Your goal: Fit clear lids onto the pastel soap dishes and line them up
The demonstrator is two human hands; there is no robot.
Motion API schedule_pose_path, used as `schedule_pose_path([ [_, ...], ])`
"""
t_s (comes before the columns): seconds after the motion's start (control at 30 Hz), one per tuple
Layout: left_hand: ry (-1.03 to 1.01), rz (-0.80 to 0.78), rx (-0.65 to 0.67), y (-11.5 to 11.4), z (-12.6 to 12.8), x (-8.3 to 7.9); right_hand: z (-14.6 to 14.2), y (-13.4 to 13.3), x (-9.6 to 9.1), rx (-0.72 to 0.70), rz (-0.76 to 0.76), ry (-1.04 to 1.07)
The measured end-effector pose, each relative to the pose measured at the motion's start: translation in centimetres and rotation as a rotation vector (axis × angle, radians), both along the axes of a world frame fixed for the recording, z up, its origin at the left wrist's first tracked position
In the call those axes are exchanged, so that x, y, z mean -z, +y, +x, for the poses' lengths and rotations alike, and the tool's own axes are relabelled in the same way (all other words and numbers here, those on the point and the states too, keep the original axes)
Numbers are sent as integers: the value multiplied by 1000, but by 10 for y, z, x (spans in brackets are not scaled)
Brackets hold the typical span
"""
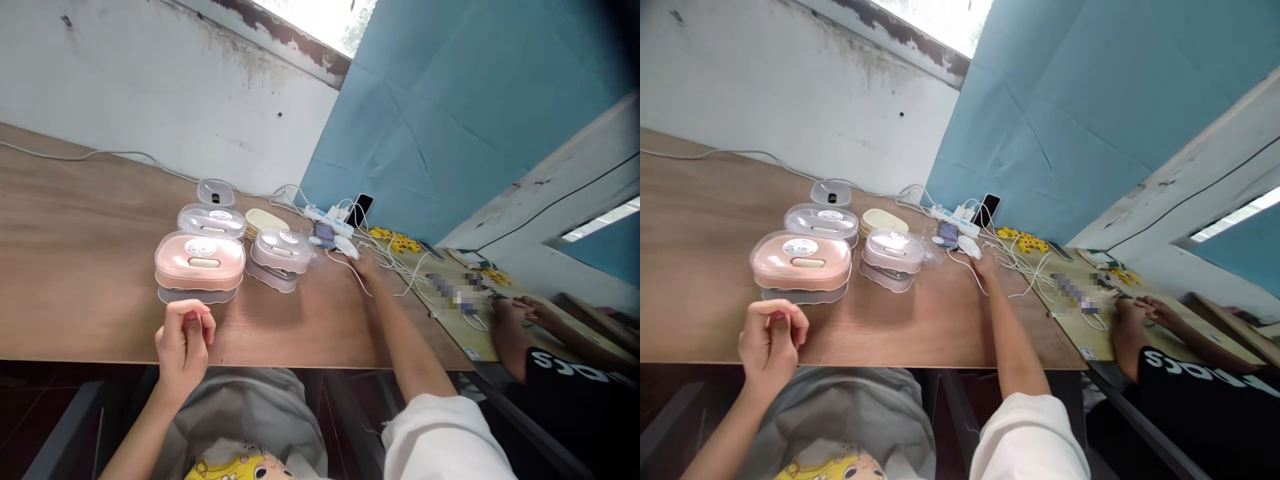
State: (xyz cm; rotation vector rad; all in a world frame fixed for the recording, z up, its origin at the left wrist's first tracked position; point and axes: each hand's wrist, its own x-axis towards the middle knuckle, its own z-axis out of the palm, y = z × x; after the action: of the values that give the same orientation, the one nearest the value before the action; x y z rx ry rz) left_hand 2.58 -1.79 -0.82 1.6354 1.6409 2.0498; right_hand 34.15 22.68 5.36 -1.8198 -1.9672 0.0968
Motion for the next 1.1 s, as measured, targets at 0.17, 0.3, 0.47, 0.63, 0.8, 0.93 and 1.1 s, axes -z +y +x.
schedule_pose_path([
  [0.17,47,-15,109,0,-2,6,-1,-14,-23,140,63,111],
  [0.3,168,-126,243,-3,13,0,-23,-80,-29,-25,58,178],
  [0.47,361,-303,602,-12,47,-12,-70,-194,-8,-814,-223,223],
  [0.63,363,-391,799,-11,59,-12,-87,-218,4,-944,-208,242],
  [0.8,86,-493,925,0,66,-21,-82,-200,3,-926,-281,508],
  [0.93,-122,-567,937,13,68,-29,-84,-186,-4,-851,-365,668],
  [1.1,-97,-706,891,26,50,-41,-94,-172,-19,-733,-690,899],
])
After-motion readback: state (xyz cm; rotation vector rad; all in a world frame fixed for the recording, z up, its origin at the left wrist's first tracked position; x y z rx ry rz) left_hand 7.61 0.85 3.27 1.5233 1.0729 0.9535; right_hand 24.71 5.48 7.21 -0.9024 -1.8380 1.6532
